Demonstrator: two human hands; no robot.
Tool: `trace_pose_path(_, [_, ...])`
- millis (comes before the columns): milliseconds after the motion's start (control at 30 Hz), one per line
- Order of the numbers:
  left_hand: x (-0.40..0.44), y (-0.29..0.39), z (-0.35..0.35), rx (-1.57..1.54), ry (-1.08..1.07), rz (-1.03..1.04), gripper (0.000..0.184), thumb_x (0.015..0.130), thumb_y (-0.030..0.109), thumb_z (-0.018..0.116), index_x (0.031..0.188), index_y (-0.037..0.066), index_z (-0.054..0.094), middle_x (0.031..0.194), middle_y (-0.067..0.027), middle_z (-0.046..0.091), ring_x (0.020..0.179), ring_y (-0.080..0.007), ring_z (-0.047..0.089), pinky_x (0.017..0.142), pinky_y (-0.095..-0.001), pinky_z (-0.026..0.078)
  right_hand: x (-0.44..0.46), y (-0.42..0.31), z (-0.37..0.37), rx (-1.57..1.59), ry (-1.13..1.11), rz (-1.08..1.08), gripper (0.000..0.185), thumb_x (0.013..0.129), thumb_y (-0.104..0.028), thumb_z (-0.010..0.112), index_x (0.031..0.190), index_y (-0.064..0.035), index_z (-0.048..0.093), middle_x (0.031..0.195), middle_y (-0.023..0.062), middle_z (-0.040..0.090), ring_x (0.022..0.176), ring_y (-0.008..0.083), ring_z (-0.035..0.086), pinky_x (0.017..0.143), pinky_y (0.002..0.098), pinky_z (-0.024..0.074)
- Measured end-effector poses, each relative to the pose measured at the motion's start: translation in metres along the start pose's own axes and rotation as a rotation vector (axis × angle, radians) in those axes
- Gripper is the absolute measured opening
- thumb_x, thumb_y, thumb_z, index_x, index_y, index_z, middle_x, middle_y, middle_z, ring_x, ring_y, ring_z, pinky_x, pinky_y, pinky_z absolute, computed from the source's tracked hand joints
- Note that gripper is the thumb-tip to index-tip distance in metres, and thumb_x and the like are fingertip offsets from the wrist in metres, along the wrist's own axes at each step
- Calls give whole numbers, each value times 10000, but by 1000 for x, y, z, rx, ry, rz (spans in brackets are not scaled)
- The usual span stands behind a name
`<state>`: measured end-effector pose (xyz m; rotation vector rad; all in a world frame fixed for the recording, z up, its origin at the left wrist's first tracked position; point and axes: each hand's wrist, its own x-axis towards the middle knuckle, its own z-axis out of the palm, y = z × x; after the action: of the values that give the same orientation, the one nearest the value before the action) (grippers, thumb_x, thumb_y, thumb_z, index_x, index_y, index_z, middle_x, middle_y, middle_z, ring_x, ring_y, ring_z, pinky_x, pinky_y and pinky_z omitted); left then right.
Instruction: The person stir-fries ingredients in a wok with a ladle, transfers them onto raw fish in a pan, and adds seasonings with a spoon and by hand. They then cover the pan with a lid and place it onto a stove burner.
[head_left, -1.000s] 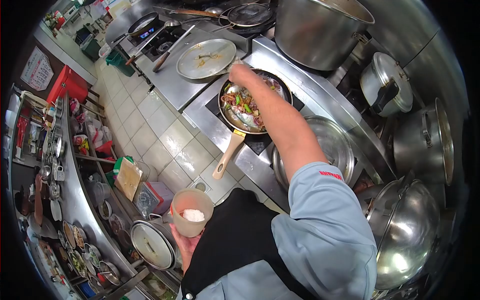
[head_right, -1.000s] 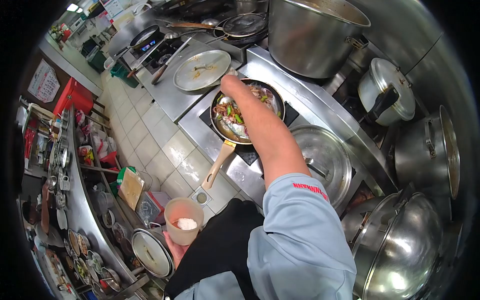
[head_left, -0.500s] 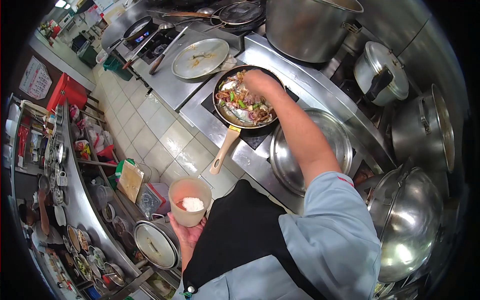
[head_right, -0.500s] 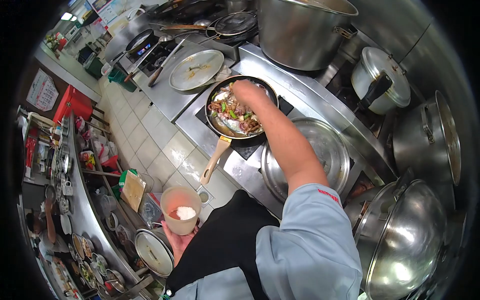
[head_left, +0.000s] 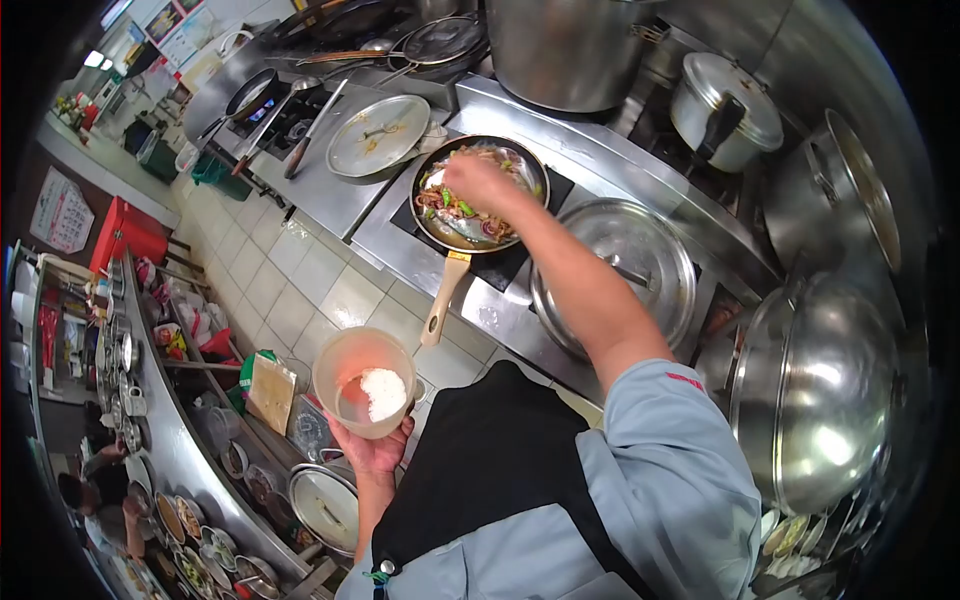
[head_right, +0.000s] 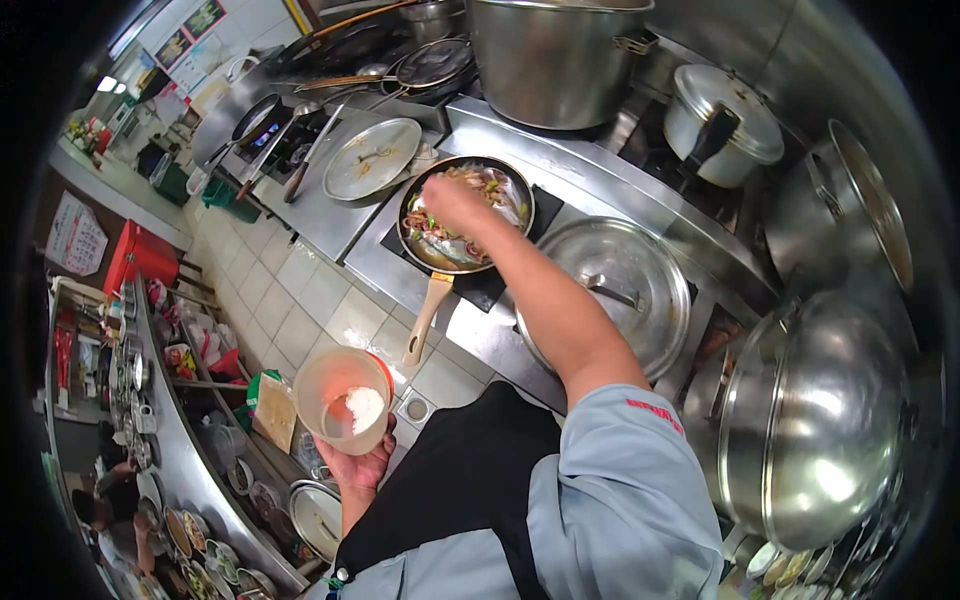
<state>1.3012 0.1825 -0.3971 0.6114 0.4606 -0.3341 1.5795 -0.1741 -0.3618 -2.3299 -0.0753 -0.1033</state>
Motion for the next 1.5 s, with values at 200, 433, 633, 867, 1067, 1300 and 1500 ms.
trace_pose_path(200, [4,26,10,19,-250,-207,921,846,836,472,1482,171,461,1379,-111,584,1116,-367,643,755,-469,582,-62,-30,-16,-43,328,-76,348,925,-237,690,1208,-35,660,1363,297,576,1149,368,646,984,417,524])
trace_pose_path(433, [1,-4,43,98,-373,-658,852,854,728,555,1458,133,475,1277,-222,622,1014,-476,648,649,-490,594,-277,-97,4,579,-31,79,458,968,-349,678,1300,-45,592,1233,99,664,1134,175,619,979,345,503])
trace_pose_path(633, [-85,-52,130,667,-600,-692,912,878,779,504,1540,162,391,1380,-195,564,952,-474,673,635,-473,601,-478,-136,-86,867,990,13,225,1000,-153,663,1166,-53,549,1175,62,640,1112,100,579,964,303,488])
trace_pose_path(867, [-237,-186,213,675,-989,-939,849,971,714,441,1585,140,320,1569,-117,412,1315,-372,547,1040,-516,502,-695,-212,-120,-211,941,-89,650,781,-509,830,1250,-128,591,1428,122,525,1398,378,448,1172,680,204])
trace_pose_path(1067, [-330,-369,181,925,-1323,-1154,863,915,771,463,1522,163,373,1442,-82,493,1208,-304,556,888,-466,508,-880,-191,-117,-433,1237,336,766,774,-632,753,1364,-170,593,1420,106,481,1418,363,391,1170,705,183])
trace_pose_path(1300, [-461,-501,176,831,-1396,-1415,836,950,717,425,1563,156,337,1531,-90,436,1344,-309,491,987,-495,489,-1006,-192,-135,-623,1422,582,699,823,-535,755,1367,-132,580,1425,133,460,1415,363,384,1137,640,214])
trace_pose_path(1500, [-501,-580,162,840,-1445,-1568,814,960,691,424,1562,149,344,1552,-79,426,1382,-304,469,1023,-533,478,-1067,-172,-116,-572,1573,711,682,854,-544,736,1363,-122,571,1429,152,461,1384,384,400,1151,575,238])
